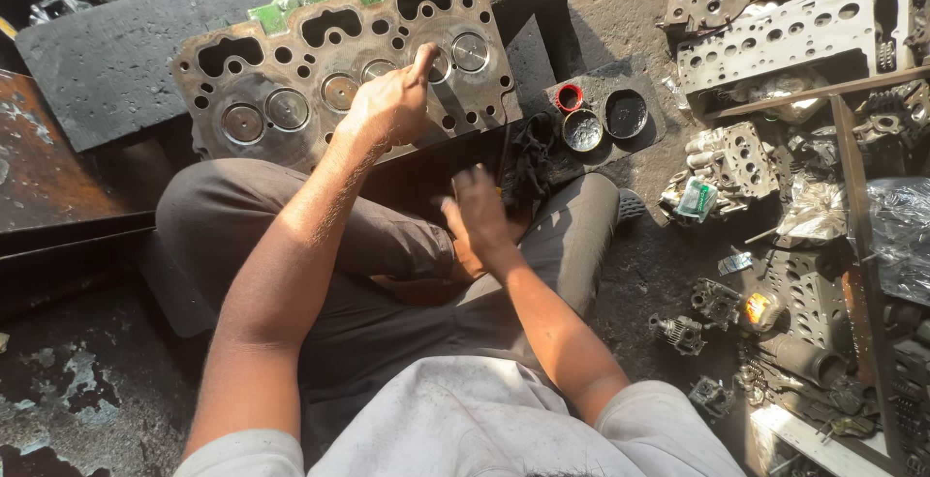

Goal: The person sits on the floor and uses a brush to apply grease to a valve stem, then inserts the valve into a cylinder head. The person repeats this process for multiple valves, applying grease and seating them into the engine block.

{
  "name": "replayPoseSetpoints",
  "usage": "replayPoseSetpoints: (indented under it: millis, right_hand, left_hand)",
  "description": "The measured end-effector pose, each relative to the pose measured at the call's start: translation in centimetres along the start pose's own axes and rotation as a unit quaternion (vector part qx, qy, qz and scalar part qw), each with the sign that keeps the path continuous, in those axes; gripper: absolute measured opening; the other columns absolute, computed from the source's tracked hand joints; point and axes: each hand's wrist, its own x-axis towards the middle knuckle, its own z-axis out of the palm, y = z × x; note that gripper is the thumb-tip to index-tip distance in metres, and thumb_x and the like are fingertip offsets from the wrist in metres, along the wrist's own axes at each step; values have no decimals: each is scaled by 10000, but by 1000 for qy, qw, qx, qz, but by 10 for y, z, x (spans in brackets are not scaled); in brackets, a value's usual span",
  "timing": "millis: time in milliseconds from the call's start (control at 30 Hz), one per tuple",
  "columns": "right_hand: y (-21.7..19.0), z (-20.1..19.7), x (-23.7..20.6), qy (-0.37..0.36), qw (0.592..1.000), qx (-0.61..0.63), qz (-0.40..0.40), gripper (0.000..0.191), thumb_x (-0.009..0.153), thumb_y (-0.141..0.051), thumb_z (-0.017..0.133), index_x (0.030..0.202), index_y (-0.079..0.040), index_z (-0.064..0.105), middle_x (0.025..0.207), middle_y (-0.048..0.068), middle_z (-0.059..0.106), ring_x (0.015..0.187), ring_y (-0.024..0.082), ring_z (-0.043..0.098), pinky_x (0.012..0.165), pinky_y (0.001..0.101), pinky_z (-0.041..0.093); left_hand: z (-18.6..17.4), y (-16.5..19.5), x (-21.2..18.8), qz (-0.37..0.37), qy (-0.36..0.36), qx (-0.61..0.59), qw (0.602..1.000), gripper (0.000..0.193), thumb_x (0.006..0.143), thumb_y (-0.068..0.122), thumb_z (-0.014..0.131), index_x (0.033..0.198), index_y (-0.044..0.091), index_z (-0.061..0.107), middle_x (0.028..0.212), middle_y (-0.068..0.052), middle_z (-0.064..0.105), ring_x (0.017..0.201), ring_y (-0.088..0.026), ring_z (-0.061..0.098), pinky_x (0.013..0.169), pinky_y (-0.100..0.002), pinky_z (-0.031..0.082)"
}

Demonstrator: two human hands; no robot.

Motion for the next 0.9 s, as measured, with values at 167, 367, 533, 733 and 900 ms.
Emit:
replayPoseSetpoints:
  millis: [167,367,533,733,900]
  right_hand:
    - [34,-14,13,131,986,-73,77,423,780,-36,728,1141,117,571,1039,278,580,924,434,624,777,488,527]
    - [56,-13,28,144,979,8,142,150,849,-23,655,958,70,610,827,229,642,754,411,671,681,465,548]
    - [63,-17,20,108,948,170,246,279,1071,-123,431,991,67,618,805,207,654,748,361,634,722,454,508]
    - [88,0,43,227,861,359,282,572,1044,-361,507,1409,74,436,1335,295,573,1202,375,613,1030,426,474]
    - [84,2,41,240,848,326,343,601,1027,-428,491,1379,57,531,1379,254,548,1237,357,552,1041,428,430]
  left_hand:
    - [32,-26,28,-5,46,33,998,624,1035,76,509,1612,124,278,1093,-206,676,1033,-368,677,896,-482,546]
    - [57,-51,84,40,397,224,889,534,1052,213,700,1520,165,448,1251,-137,532,1157,-306,485,944,-455,437]
    - [55,-45,81,-76,374,129,915,720,777,317,786,1373,77,461,1199,-197,504,1110,-365,479,903,-508,439]
    - [59,-29,75,-144,294,141,934,636,884,-19,697,1458,102,454,1260,-180,497,1162,-329,481,940,-475,449]
    - [60,-20,78,-71,410,112,902,707,700,95,768,1340,38,472,1230,-231,502,1123,-403,481,913,-524,448]
